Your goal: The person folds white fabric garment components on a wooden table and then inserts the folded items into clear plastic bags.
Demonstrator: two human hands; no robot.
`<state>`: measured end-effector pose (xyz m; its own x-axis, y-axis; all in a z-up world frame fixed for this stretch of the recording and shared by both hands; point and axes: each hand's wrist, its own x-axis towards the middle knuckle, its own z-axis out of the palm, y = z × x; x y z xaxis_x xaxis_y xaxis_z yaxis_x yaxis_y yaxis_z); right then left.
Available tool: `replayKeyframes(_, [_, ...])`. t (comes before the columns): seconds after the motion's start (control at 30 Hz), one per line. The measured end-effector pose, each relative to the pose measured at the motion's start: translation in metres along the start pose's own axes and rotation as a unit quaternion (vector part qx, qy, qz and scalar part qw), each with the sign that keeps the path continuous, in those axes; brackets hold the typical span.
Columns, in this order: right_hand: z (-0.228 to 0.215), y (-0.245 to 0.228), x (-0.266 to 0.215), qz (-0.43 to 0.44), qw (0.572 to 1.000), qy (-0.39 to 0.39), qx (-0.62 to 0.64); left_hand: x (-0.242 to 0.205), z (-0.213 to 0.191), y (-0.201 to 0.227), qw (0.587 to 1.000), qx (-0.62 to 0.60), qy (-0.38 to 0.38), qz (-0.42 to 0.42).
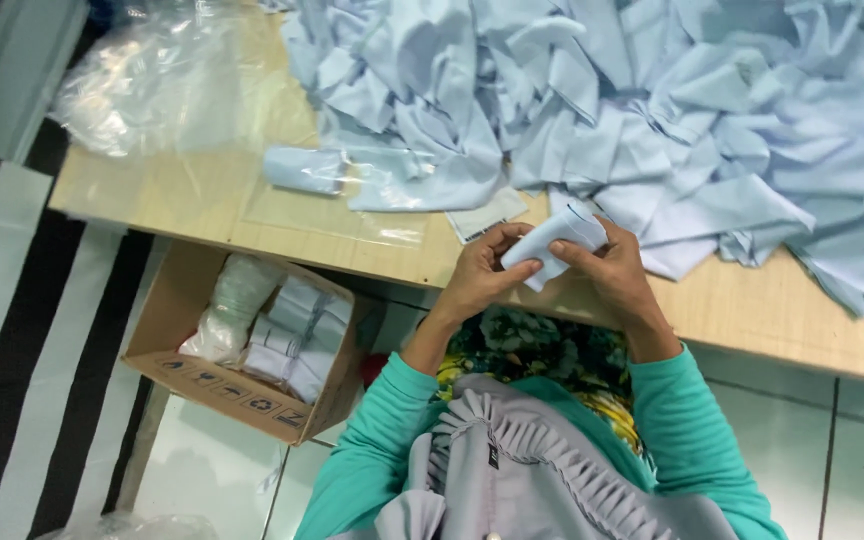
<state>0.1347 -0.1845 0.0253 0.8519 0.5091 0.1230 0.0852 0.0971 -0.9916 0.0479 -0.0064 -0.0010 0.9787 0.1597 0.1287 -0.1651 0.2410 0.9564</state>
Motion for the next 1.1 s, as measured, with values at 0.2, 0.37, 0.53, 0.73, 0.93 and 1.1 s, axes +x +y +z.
replayKeyframes(0.2, [0.002, 0.005, 0.014, 0.004, 1.000, -0.014, -0.016, 0.000, -0.021, 0.023, 0.983, 0.125, 0.109, 0.079])
replayKeyframes(0.37, [0.005, 0.000, 0.005, 0.040, 0.999, 0.026, 0.020, -0.001, -0.090, 0.028, 0.783, 0.500, 0.310, 0.200])
replayKeyframes(0.53, [0.006, 0.002, 0.002, 0.061, 0.997, 0.041, 0.025, -0.019, -0.122, 0.011, 0.681, 0.652, 0.320, 0.087])
replayKeyframes(0.73, [-0.005, 0.021, 0.002, 0.055, 0.998, 0.026, 0.003, -0.016, -0.140, -0.007, 0.654, 0.663, 0.344, 0.121])
replayKeyframes(0.93, [-0.003, 0.015, 0.003, 0.048, 0.999, 0.026, 0.004, -0.007, -0.143, -0.005, 0.646, 0.658, 0.354, 0.155])
replayKeyframes(1.1, [-0.005, 0.023, 0.002, 0.034, 0.997, 0.051, 0.046, -0.010, -0.104, 0.029, 0.676, 0.623, 0.337, 0.203])
